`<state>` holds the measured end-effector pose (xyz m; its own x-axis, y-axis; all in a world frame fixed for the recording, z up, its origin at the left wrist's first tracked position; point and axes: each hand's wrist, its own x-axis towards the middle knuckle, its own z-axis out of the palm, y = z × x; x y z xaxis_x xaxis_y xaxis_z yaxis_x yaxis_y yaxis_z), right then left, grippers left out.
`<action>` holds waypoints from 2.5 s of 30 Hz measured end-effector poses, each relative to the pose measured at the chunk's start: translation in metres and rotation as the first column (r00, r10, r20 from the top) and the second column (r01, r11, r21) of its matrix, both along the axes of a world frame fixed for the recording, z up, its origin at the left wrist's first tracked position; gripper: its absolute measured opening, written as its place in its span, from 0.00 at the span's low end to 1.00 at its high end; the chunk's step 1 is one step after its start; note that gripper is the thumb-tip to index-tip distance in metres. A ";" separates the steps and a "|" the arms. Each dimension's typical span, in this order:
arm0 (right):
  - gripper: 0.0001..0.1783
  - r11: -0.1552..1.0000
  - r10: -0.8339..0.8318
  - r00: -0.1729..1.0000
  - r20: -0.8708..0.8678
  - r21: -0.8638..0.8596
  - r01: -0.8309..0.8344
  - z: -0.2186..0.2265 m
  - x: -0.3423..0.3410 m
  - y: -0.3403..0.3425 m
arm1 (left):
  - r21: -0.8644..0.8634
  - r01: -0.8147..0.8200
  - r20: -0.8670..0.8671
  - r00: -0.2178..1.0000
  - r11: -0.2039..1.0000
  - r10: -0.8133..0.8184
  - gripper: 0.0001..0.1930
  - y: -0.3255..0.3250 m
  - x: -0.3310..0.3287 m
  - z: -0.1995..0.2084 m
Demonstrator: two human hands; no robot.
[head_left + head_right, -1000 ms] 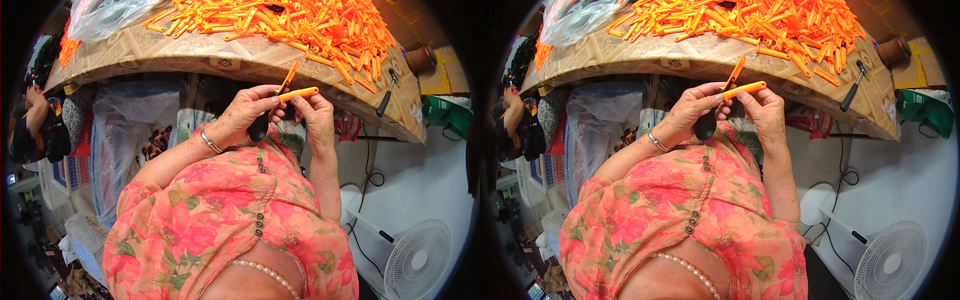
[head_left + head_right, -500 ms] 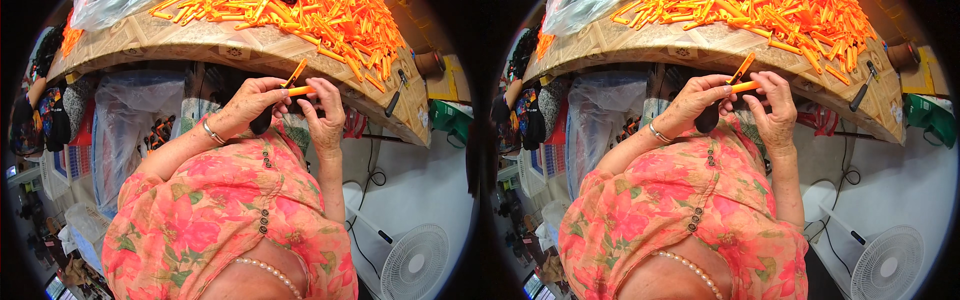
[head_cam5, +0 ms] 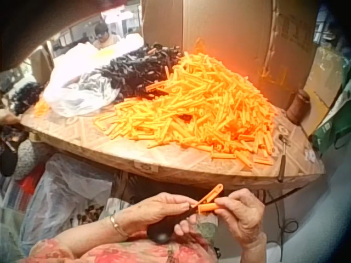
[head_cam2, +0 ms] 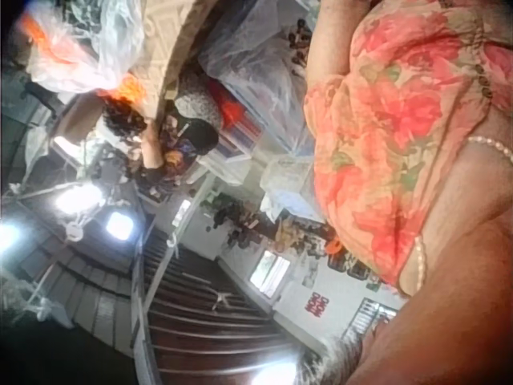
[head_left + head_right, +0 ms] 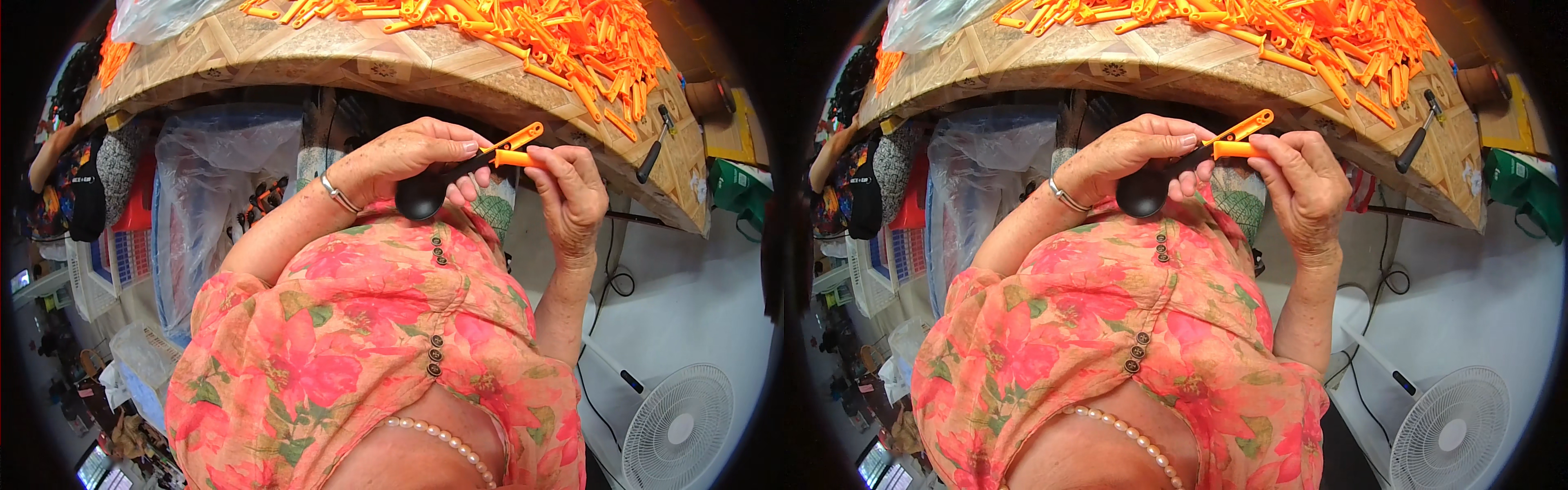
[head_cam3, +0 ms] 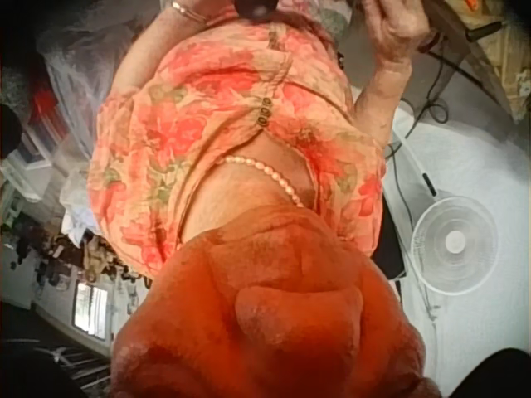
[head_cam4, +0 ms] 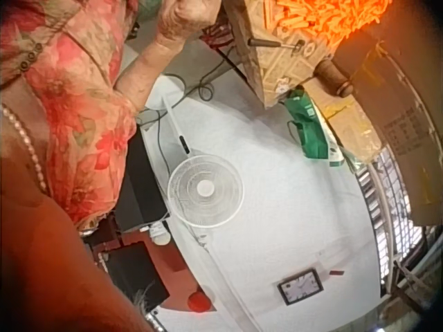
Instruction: The person repeatedly picks up small orange plastic tubes and a black plastic component, inserts the tube into the component, and uses a hammer to tap the assembly together. The finished units are placed on a wooden table alongside a large pile of similar orange parts.
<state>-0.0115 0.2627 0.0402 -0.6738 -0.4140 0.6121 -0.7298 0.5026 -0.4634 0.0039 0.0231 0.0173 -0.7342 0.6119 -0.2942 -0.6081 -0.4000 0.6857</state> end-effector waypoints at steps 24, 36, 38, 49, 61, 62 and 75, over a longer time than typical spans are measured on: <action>0.13 0.947 0.145 0.989 -0.001 0.288 -0.138 0.012 -0.008 0.003 | -0.091 0.209 -0.060 0.975 0.974 -0.215 0.15 -0.005 -0.005 -0.005; 0.12 0.968 0.174 0.984 0.021 0.178 -0.175 0.013 -0.010 0.005 | -0.108 0.221 -0.151 0.960 0.969 -0.235 0.15 -0.006 -0.008 0.000; 0.11 0.988 0.124 0.991 0.045 0.087 -0.128 0.013 -0.018 0.006 | -0.101 0.170 -0.123 0.976 0.980 -0.182 0.14 -0.004 -0.007 0.006; 0.13 0.920 -0.347 0.936 -0.066 -0.218 0.326 0.017 -0.136 -0.002 | -0.109 -0.002 0.032 0.999 0.994 0.005 0.15 0.003 -0.004 0.011; 0.11 0.632 -0.734 0.669 -0.117 0.244 0.735 -0.004 -0.154 0.102 | -0.068 -0.065 0.041 0.997 0.996 0.068 0.16 0.006 -0.004 0.001; 0.11 0.638 -0.728 0.676 -0.114 0.247 0.729 -0.002 -0.151 0.096 | -0.082 -0.064 0.040 0.997 0.995 0.068 0.15 0.007 -0.004 0.001; 0.19 0.627 -0.778 0.565 0.274 0.279 0.727 0.025 -0.153 0.067 | -0.076 -0.101 0.058 0.993 0.992 0.106 0.15 0.004 -0.003 0.003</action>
